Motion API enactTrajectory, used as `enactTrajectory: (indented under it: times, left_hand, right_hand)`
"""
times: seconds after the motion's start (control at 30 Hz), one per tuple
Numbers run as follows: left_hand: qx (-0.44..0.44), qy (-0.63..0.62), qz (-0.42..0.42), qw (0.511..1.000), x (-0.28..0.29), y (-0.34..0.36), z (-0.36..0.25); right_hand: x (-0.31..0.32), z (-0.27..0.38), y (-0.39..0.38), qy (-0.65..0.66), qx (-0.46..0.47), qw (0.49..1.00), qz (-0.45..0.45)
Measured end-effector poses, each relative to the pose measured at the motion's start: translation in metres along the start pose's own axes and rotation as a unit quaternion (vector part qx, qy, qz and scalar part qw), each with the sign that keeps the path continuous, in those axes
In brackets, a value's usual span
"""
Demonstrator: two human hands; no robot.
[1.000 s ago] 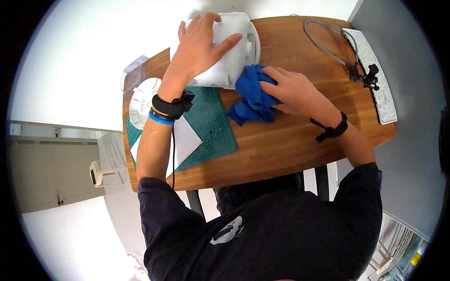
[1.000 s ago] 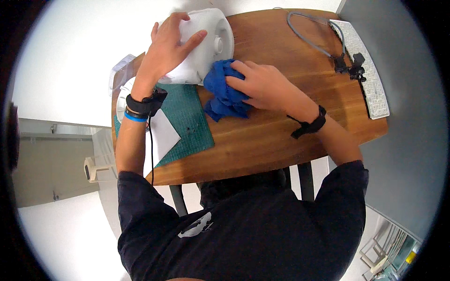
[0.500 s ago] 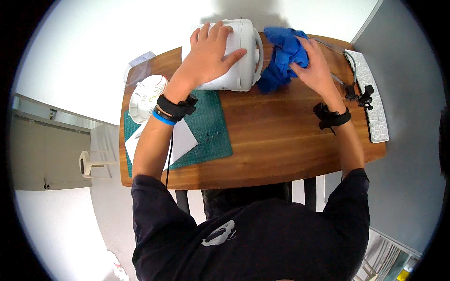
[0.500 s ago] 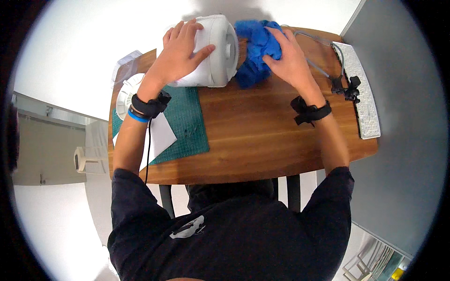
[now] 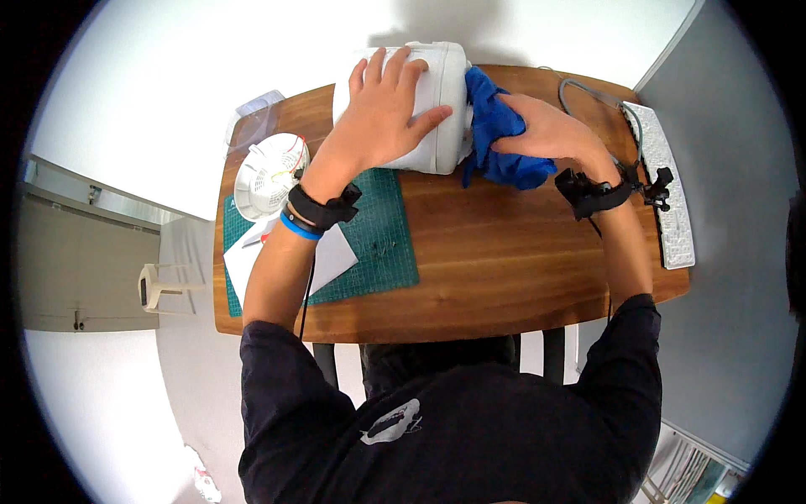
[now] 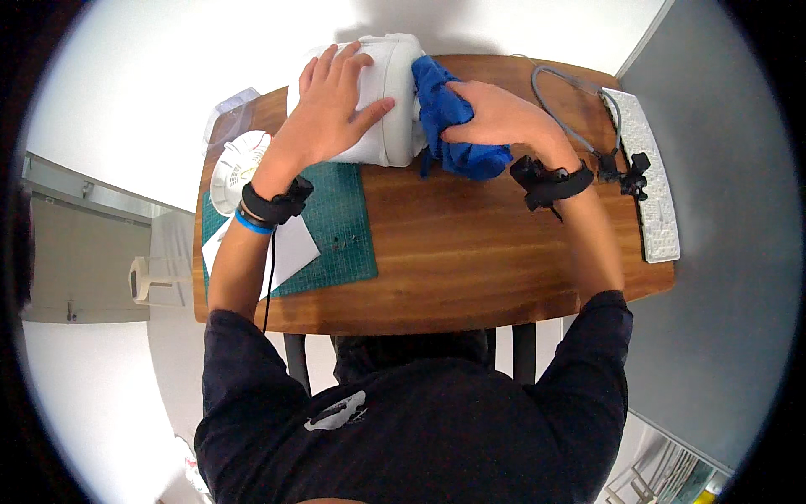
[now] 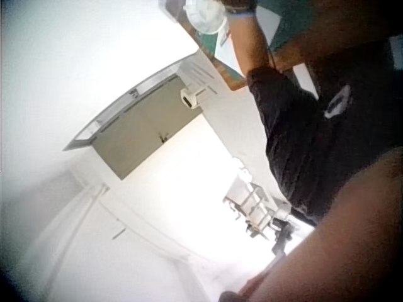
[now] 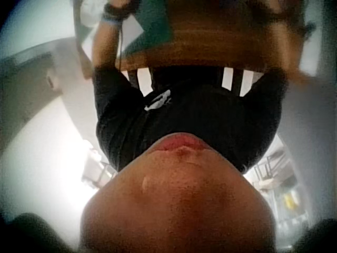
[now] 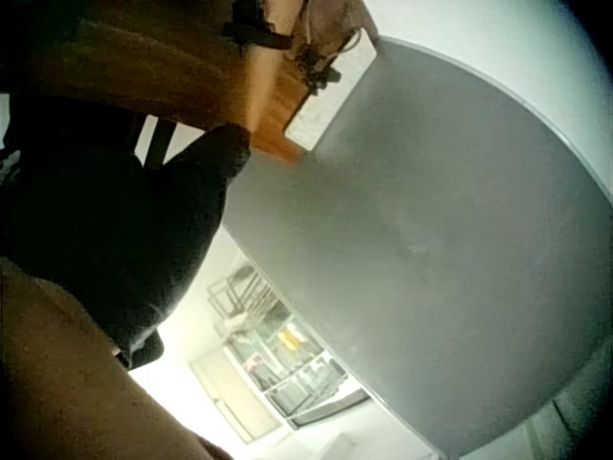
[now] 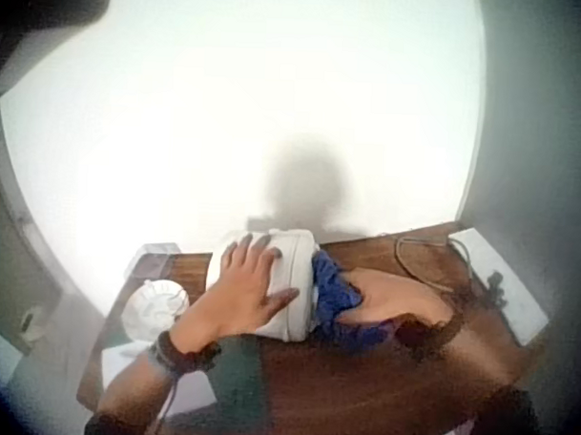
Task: The person wipes the exterior of a white cylindrical appliance with a blue cloth, then opens it to reveal internal wiring. They use a screwdriver to manipulate wires and components inside the device, focusing on connecting or adjusting the internal electrical parts.
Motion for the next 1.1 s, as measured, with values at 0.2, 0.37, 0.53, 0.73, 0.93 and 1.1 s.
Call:
enactTrajectory:
  times: [0.2,0.37,0.53,0.73,0.93,1.1]
  left_hand:
    - [0.012,-0.008,-0.014,1.0,0.002,0.0,-0.005]
    - [0.013,-0.032,-0.024,0.999,0.008,-0.004,-0.006]
    - [0.03,-0.002,-0.04,0.999,0.008,-0.012,-0.011]
    - [0.042,-0.016,-0.051,0.998,0.004,-0.006,-0.013]
    - [0.04,-0.038,-0.088,0.995,0.007,-0.011,-0.012]
    - [0.04,-0.021,-0.096,0.994,0.004,-0.011,-0.015]
  right_hand:
    - [-0.005,0.002,0.015,-0.042,-0.054,0.998,-0.008]
    - [-0.024,-0.009,0.019,0.054,-0.065,0.981,0.172]
    - [-0.024,-0.01,0.014,0.05,-0.033,0.987,0.152]
    - [-0.057,-0.029,-0.01,0.092,-0.098,0.988,0.073]
    - [-0.047,-0.027,-0.042,0.049,-0.065,0.985,0.151]
    - [-0.016,-0.055,-0.062,-0.219,-0.183,0.958,-0.006]
Point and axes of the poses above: each hand's wrist, its own y-axis towards the middle knuckle, its own x-axis out of the back of the hand, z = x × y, the point moved 7 cm from there along y, towards the middle knuckle, and after that the axes turned 4 degrees about -x, right-handed, at the moved point
